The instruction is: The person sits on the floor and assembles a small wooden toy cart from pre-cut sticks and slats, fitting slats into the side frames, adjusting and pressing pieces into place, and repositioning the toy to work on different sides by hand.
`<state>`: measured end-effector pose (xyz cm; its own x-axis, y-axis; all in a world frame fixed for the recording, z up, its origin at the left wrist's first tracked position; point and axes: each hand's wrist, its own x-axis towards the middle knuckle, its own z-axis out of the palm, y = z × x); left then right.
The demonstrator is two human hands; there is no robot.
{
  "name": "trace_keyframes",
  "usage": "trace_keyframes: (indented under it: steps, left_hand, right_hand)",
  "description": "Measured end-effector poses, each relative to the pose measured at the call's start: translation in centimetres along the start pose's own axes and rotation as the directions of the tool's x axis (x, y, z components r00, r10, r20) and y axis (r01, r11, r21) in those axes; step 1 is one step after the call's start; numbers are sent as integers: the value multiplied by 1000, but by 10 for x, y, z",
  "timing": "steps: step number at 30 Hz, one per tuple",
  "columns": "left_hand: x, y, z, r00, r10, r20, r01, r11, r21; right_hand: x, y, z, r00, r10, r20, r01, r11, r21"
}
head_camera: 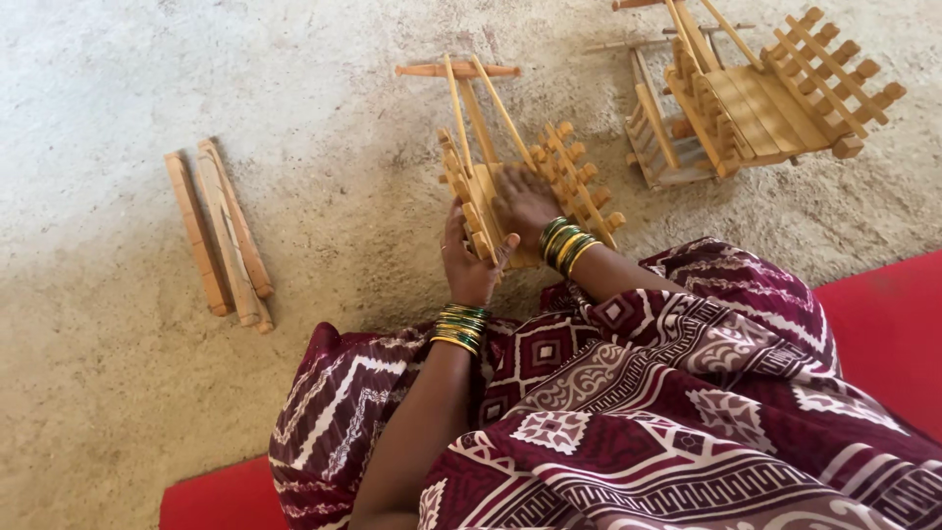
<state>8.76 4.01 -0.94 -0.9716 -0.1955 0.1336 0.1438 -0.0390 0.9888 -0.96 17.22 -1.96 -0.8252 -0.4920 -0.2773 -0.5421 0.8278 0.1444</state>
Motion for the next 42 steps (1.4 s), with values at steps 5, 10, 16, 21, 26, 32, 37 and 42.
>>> trace_keyframes:
  steps: [5,10,16,21,26,32,37,42]
  left_hand:
    - [6,-15,-2,973,231,-9,-222,946,238]
    - [0,-26,2,955,289,-66,-205,804,558]
    - [0,-23,-7,996,7,-85,55,708,704]
    - [8,-24,-11,985,-171,-2,113,641,759]
    - [22,-42,0,994,-105,7,70,706,705]
    - [22,-53,13,989,-145,13,98,734,672]
    - [16,-35,19,932,-359,59,194,628,753]
    - [52,-42,35,969,187,164,-187,109,976]
  right_hand:
    - [-8,1,24,978,-109,-177,184,848,498]
    - [-17,2,51,989,-77,-124,82,996,34]
    - [-13,2,72,971,21,-238,94,883,460]
    - [2,6,79,959,163,-233,-45,897,440]
    - [18,18,81,942,200,-270,-40,866,499]
    - [28,33,89,911,258,-322,-57,852,520]
    - [27,40,98,899,255,-355,-33,849,527]
    - [30,43,101,924,-14,-381,172,907,384]
